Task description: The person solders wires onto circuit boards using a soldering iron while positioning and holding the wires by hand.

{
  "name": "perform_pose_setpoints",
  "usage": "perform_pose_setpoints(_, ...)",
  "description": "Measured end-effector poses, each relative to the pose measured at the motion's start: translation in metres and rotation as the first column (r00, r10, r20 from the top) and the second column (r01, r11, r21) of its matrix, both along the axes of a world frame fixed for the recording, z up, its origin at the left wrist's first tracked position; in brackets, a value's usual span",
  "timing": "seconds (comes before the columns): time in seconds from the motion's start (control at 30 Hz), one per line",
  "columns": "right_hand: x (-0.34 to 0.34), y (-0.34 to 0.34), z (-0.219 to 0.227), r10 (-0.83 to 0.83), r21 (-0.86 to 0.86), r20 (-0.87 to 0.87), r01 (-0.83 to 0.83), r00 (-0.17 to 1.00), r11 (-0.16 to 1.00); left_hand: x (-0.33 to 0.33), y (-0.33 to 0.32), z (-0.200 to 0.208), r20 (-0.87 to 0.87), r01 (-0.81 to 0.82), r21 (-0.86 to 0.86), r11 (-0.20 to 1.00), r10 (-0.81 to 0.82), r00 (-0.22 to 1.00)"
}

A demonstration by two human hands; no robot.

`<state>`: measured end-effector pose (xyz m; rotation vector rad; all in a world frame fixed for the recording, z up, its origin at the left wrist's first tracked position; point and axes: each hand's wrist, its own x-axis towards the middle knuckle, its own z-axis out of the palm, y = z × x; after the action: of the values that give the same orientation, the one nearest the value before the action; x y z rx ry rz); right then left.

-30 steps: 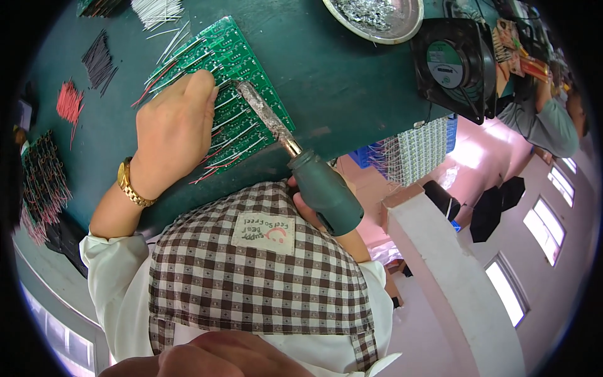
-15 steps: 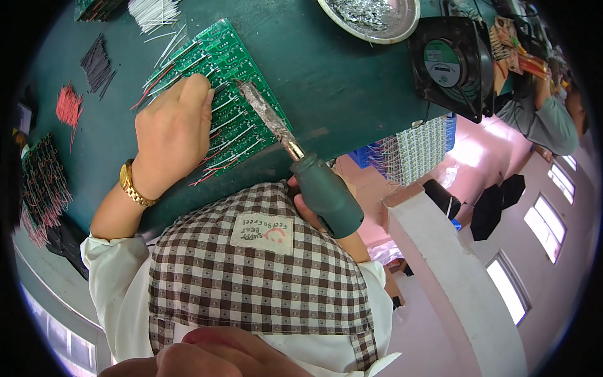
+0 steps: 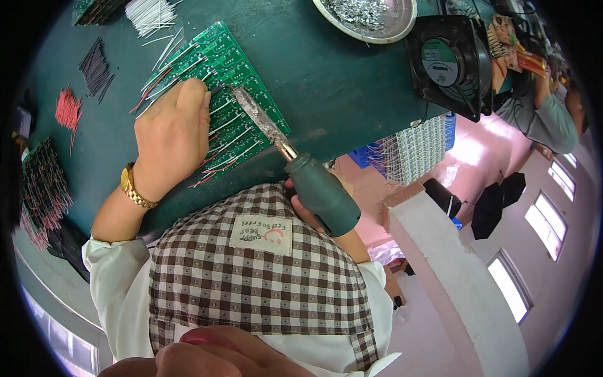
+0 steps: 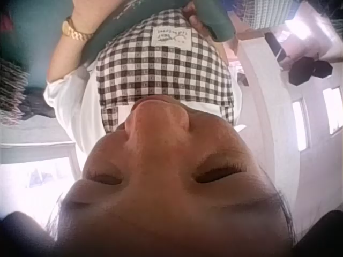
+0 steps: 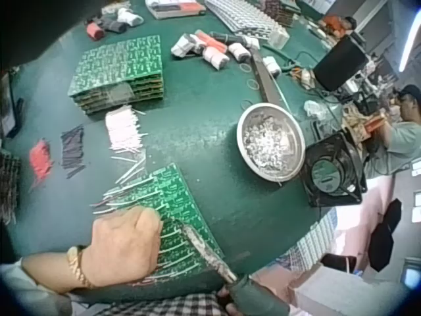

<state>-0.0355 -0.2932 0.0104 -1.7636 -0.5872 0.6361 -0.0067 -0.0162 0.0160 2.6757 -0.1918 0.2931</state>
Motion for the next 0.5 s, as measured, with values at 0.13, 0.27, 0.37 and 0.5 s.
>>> perform_pose_setpoints(0.13, -0.001, -0.003, -0.006, 0.006, 0.022, 0.022, -0.007, 1.0, 1.0, 0.0, -0.001, 0.001, 0.001, -0.005, 0.007, 1.0, 0.005, 1.0)
perform_pose_setpoints(0.27, -0.001, -0.003, -0.007, 0.01, 0.033, 0.034, -0.011, 0.999, 0.999, 0.0, -0.001, -0.001, 0.007, -0.007, 0.006, 1.0, 0.007, 1.0)
perform_pose_setpoints(0.37, 0.001, 0.001, -0.004, -0.007, 0.028, 0.027, 0.007, 1.0, 1.0, 0.001, -0.002, -0.002, 0.017, -0.013, 0.012, 1.0, 0.013, 1.0)
perform_pose_setpoints(0.5, 0.0, 0.012, 0.01, -0.125, -0.005, -0.062, 0.125, 0.99, 0.992, 0.002, -0.002, -0.002, 0.014, -0.011, 0.031, 0.999, 0.01, 1.0)
